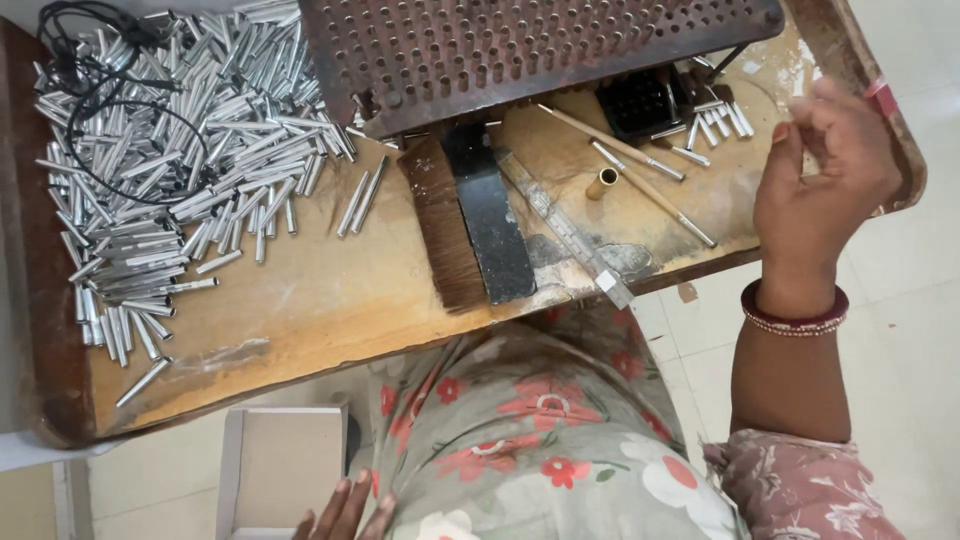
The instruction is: The person sits at a workbench and assembles small metal pen barrel components. They pick metal tubes from a pile, press a small white insert into each tube by hand, use a wooden stick tool to seat parts, and place finished assemblies onto a perforated metal tray.
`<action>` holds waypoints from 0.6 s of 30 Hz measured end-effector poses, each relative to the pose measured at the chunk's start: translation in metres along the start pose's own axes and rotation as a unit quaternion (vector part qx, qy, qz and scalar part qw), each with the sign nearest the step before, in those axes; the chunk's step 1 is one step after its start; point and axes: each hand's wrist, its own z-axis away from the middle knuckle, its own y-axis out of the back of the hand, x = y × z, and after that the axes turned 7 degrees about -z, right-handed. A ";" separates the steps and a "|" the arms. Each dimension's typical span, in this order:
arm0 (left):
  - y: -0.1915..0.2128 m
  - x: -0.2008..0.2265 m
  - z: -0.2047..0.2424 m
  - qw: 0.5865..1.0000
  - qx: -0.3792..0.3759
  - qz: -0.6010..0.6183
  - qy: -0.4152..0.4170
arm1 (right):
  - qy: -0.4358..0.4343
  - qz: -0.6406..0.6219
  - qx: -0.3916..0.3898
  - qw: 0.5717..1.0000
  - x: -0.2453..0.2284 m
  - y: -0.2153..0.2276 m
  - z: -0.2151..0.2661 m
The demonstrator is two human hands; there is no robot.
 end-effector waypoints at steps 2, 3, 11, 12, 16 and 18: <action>0.026 -0.083 -0.103 0.998 0.016 -0.047 0.025 | 0.046 0.082 0.005 0.996 -0.028 0.005 -0.004; 0.055 -0.125 -0.157 0.959 -0.252 0.116 0.048 | 0.112 0.121 -0.004 0.986 -0.037 0.005 -0.001; 0.093 -0.128 -0.347 0.620 0.192 0.699 0.301 | 0.036 -0.147 -0.230 0.961 -0.116 -0.021 0.058; 0.079 -0.119 -0.363 0.566 0.222 0.729 0.314 | 0.041 -0.161 -0.259 0.951 -0.121 -0.027 0.060; 0.050 -0.099 -0.394 0.449 0.272 0.779 0.343 | 0.017 -0.178 -0.306 0.935 -0.129 -0.045 0.067; 0.053 -0.099 -0.395 0.412 0.278 0.799 0.338 | 0.042 -0.187 -0.297 0.935 -0.136 -0.053 0.062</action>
